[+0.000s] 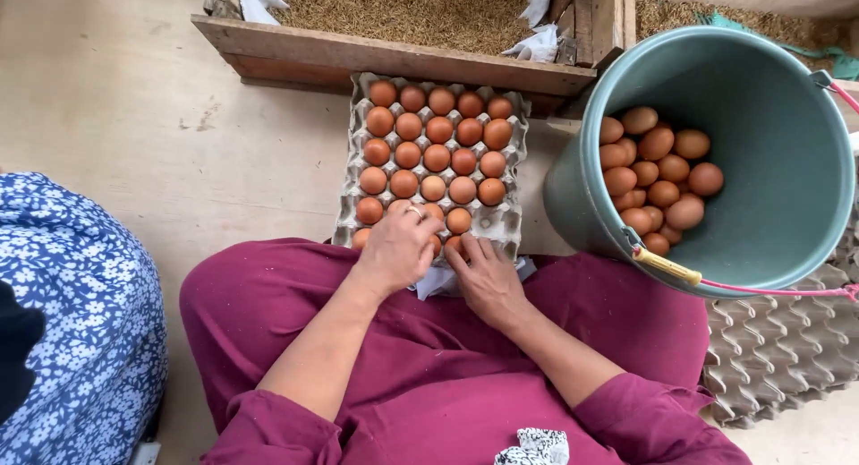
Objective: Sorting and transferring eggs from cardboard trays into a plastic bucket.
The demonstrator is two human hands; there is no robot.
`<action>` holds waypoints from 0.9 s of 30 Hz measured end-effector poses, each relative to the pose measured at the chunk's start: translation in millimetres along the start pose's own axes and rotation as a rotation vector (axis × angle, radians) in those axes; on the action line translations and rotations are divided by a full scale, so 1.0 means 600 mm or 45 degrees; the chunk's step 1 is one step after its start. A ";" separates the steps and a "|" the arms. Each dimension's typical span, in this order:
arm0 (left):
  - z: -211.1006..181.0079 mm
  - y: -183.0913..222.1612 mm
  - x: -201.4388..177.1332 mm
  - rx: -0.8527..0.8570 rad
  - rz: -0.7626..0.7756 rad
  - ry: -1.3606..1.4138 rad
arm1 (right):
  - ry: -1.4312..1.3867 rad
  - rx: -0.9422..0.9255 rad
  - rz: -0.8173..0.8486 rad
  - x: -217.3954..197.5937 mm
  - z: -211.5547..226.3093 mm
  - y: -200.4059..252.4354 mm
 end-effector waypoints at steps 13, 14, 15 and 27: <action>-0.058 0.014 0.064 -0.169 0.224 -0.544 | -0.100 -0.019 0.022 0.028 -0.031 -0.024; -0.060 0.010 0.061 -0.204 0.186 -0.594 | -0.151 0.001 0.040 0.020 -0.032 -0.027; -0.062 0.007 0.057 -0.237 0.150 -0.645 | -0.204 0.022 0.059 0.014 -0.031 -0.031; -0.052 0.011 0.065 -0.327 0.393 -0.494 | -2.663 1.047 0.110 -0.009 -0.132 -0.015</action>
Point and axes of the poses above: each hand's wrist, its own y-axis away from the middle knuckle, its own x-axis out of the palm, z = x × y, the point moved 6 cm from there along -y, towards the middle knuckle, and after that the axes turned 7 degrees about -y, right-handed, at the moved point
